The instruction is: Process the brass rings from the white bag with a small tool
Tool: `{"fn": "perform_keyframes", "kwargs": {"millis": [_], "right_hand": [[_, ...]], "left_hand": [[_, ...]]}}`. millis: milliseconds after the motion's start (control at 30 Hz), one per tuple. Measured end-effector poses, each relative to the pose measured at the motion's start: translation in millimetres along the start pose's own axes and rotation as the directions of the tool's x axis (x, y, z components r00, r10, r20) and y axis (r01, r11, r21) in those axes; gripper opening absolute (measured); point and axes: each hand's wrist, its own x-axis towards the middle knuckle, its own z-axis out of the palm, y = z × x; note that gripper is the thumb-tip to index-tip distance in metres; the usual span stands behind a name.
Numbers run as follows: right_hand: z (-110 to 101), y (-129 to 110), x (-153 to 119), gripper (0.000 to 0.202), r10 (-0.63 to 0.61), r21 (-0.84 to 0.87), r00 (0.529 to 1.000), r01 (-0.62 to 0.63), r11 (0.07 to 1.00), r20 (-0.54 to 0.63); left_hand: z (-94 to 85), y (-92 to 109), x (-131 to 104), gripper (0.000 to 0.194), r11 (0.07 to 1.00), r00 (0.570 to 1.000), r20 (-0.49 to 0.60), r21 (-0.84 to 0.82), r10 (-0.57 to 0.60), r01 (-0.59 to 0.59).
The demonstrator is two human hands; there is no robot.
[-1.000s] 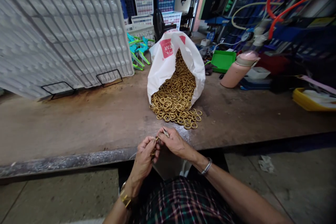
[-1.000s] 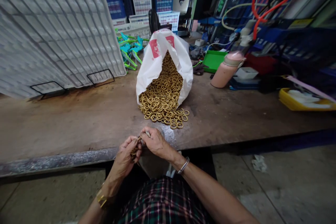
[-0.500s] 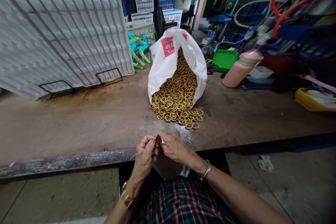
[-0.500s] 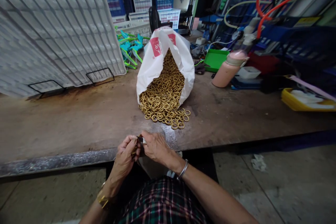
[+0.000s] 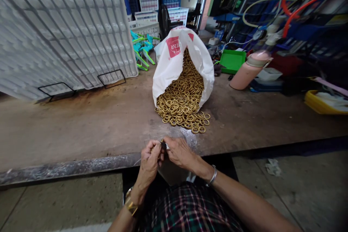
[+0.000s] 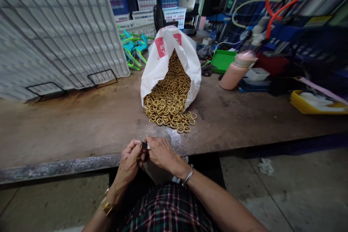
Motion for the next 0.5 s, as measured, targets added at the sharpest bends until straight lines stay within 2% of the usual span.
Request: {"fn": "perform_keyframes", "kwargs": {"millis": [200,300,400,433,500], "right_hand": [[2,0,3,0.025,0.030,-0.034,0.998,-0.029,0.999,0.052],[2,4,7,0.029,0.074,-0.082,0.996,-0.070,0.994,0.053],[2,5,11,0.031,0.109,-0.106,0.993,-0.103,0.989,0.048],[2,6,12,0.031,0.118,-0.106,0.992,-0.114,0.988,0.035],[2,7,14,0.032,0.137,-0.098,0.990,-0.138,0.985,-0.021]], "left_hand": [[-2.4,1,-4,0.031,0.999,1.000,0.009,0.033,-0.010,0.010],[-4.1,7,-19,0.030,0.998,0.991,0.121,0.038,-0.053,0.049],[-6.6,5,-37,0.031,0.983,0.928,0.328,0.107,-0.177,0.150],[-8.0,0,-41,0.030,0.972,0.902,0.366,0.134,-0.230,0.194],[-12.0,-19,-44,0.029,0.941,0.865,0.370,0.145,-0.338,0.306]]}}
